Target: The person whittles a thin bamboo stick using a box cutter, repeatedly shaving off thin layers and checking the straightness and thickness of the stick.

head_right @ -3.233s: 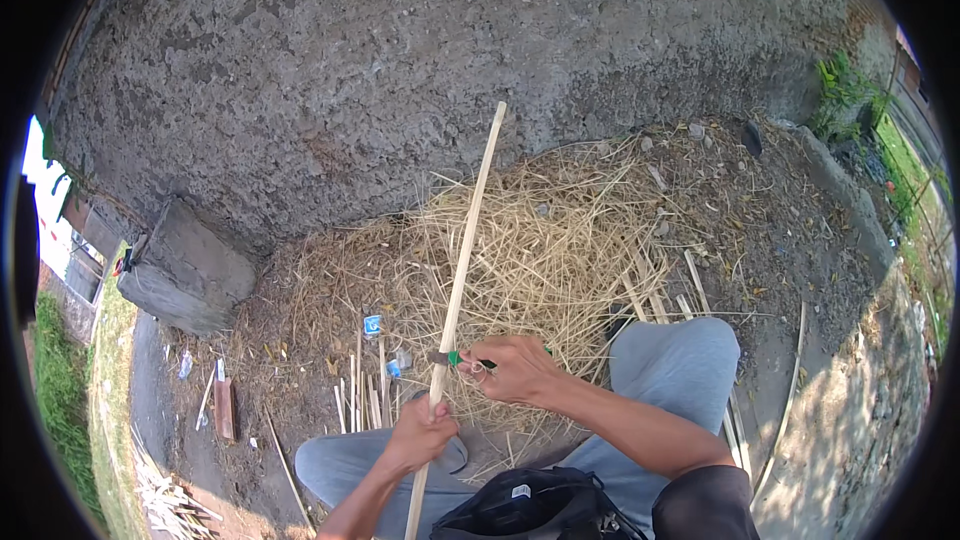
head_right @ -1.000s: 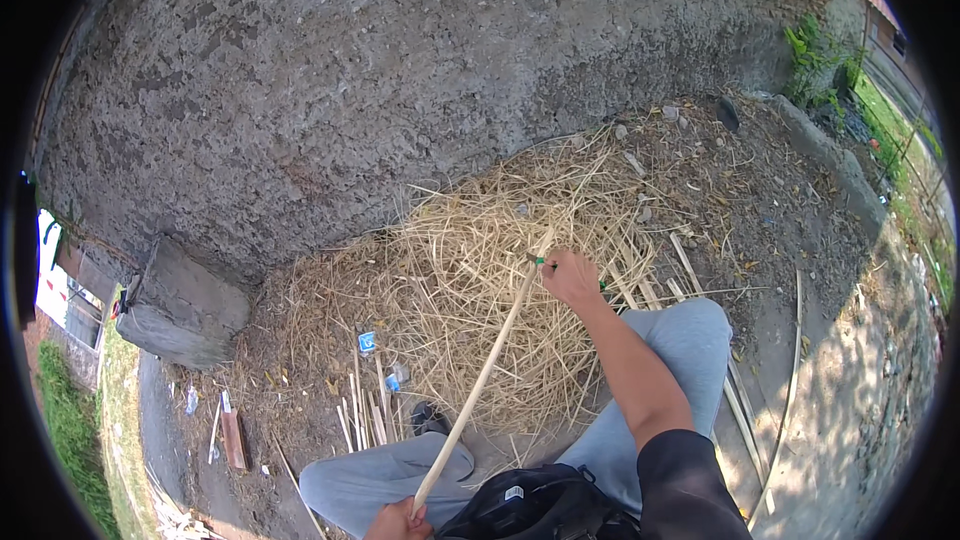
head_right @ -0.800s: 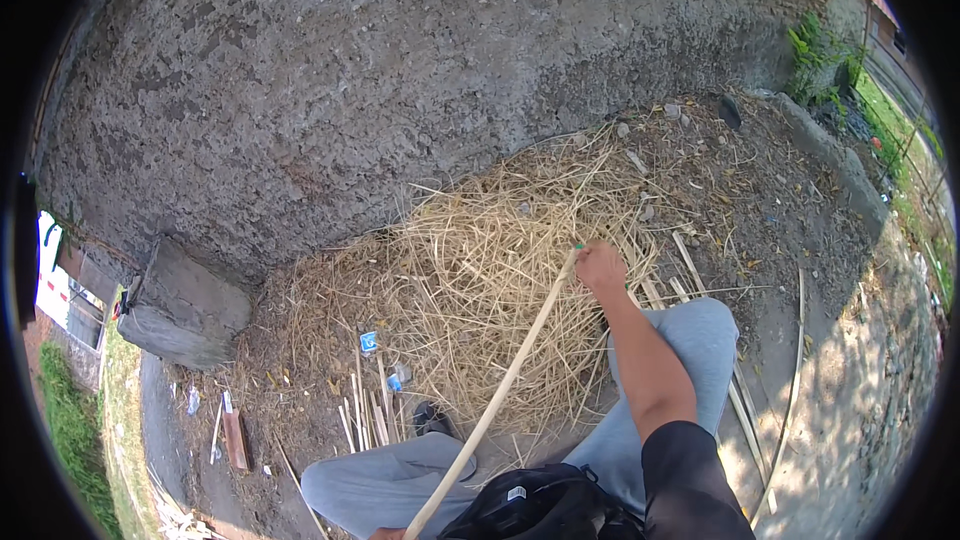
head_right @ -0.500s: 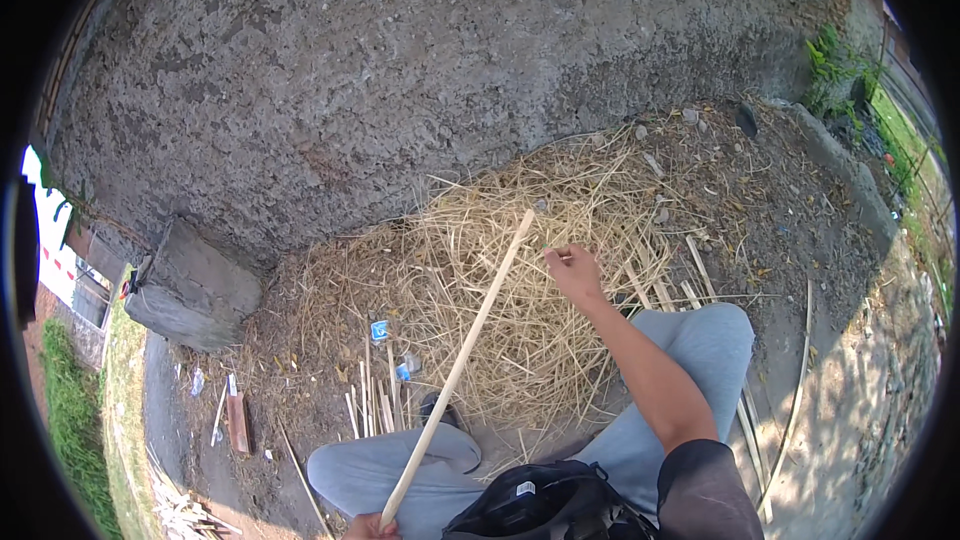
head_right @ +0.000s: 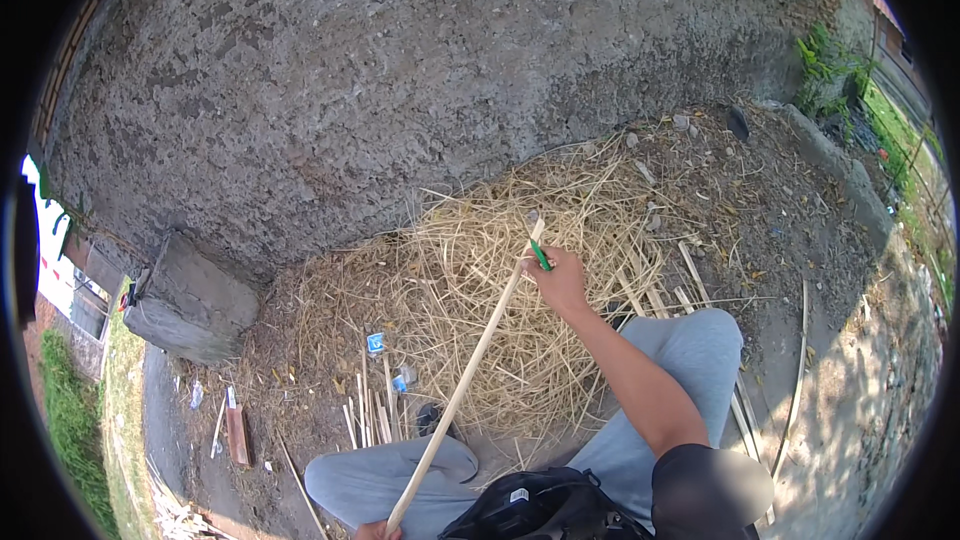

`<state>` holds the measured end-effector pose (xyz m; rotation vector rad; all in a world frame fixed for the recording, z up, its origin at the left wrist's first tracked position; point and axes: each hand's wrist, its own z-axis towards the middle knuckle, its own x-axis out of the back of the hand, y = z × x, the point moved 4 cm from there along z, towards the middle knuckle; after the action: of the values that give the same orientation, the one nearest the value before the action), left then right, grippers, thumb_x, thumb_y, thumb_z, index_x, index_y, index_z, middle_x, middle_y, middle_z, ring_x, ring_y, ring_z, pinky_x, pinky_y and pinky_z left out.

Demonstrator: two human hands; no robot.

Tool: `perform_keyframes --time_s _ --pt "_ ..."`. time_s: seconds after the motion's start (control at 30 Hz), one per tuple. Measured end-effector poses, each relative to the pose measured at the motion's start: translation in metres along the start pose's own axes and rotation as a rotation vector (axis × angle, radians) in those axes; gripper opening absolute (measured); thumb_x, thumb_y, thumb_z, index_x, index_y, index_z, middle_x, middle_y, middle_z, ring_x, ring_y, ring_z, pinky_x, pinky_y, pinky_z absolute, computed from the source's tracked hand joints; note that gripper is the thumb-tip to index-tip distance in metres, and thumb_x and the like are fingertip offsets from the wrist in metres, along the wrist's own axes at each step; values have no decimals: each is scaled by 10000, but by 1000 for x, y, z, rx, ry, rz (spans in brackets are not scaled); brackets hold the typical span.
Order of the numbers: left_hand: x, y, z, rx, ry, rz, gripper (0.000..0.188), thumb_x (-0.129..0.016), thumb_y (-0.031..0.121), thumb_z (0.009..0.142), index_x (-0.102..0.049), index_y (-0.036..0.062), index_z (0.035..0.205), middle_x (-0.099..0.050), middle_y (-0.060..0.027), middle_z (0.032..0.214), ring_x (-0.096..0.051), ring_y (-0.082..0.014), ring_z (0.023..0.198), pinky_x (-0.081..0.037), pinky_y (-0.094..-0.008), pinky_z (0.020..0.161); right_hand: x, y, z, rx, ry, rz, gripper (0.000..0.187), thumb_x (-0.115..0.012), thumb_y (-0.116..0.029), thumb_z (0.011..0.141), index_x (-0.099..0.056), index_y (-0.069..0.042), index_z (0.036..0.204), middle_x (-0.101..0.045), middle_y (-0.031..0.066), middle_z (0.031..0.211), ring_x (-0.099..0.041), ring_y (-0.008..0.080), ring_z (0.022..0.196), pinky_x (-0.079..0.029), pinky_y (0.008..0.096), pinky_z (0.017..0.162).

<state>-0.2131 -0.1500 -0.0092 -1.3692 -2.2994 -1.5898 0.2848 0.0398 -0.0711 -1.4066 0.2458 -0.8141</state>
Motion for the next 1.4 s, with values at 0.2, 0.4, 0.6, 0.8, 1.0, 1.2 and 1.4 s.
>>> perform_keyframes --time_s 0.2,0.4,0.6,0.8,1.0,1.2,1.4 --pt "0 -12 0 -6 -4 31 117 -614 61 786 -498 71 770 -396 28 646 -355 -103 616 -340 -302 521 1 -9 -1 238 41 -316 151 -701 -117 823 -697 -64 964 -639 113 922 -627 297 695 -496 406 652" --pt "1 -2 -3 168 -19 -67 111 -624 60 772 -514 70 784 -418 25 649 -369 -108 605 -355 -298 526 0 -27 -8 431 -2 -382 88 -667 -107 823 -683 -85 907 -643 60 991 -645 335 772 -515 440 664" --pt "1 15 0 43 -26 -116 124 -629 60 763 -506 71 765 -402 39 635 -363 -92 586 -334 -289 512 2 -20 -3 292 -56 -357 182 -647 -70 804 -722 -119 962 -658 74 971 -647 326 837 -525 434 684" --pt "2 15 3 36 -94 -182 140 -635 40 749 -499 70 748 -382 56 623 -351 -81 583 -310 -275 505 0 -14 -2 312 -65 -429 102 -680 -83 824 -712 -33 907 -662 150 885 -639 353 774 -516 442 696" --pt "0 -12 7 113 -74 -59 158 -652 24 737 -505 78 757 -398 56 650 -359 -70 612 -309 -264 511 -1 -3 4 27 -64 -375 140 -692 -99 824 -668 30 872 -632 205 745 -624 363 698 -491 451 666" --pt "13 -10 4 144 -187 -133 159 -648 7 757 -507 79 766 -404 64 663 -363 -64 613 -316 -267 498 1 -3 8 -187 -129 -177 171 -678 -136 867 -658 33 854 -589 161 648 -581 249 597 -456 398 593" --pt "19 8 2 268 -295 -318 183 -666 44 785 -498 114 765 -407 83 621 -374 -37 536 -303 -230 443 -3 25 14 -442 -188 415 160 -600 -122 940 -629 29 896 -592 46 692 -439 90 513 -364 278 478"
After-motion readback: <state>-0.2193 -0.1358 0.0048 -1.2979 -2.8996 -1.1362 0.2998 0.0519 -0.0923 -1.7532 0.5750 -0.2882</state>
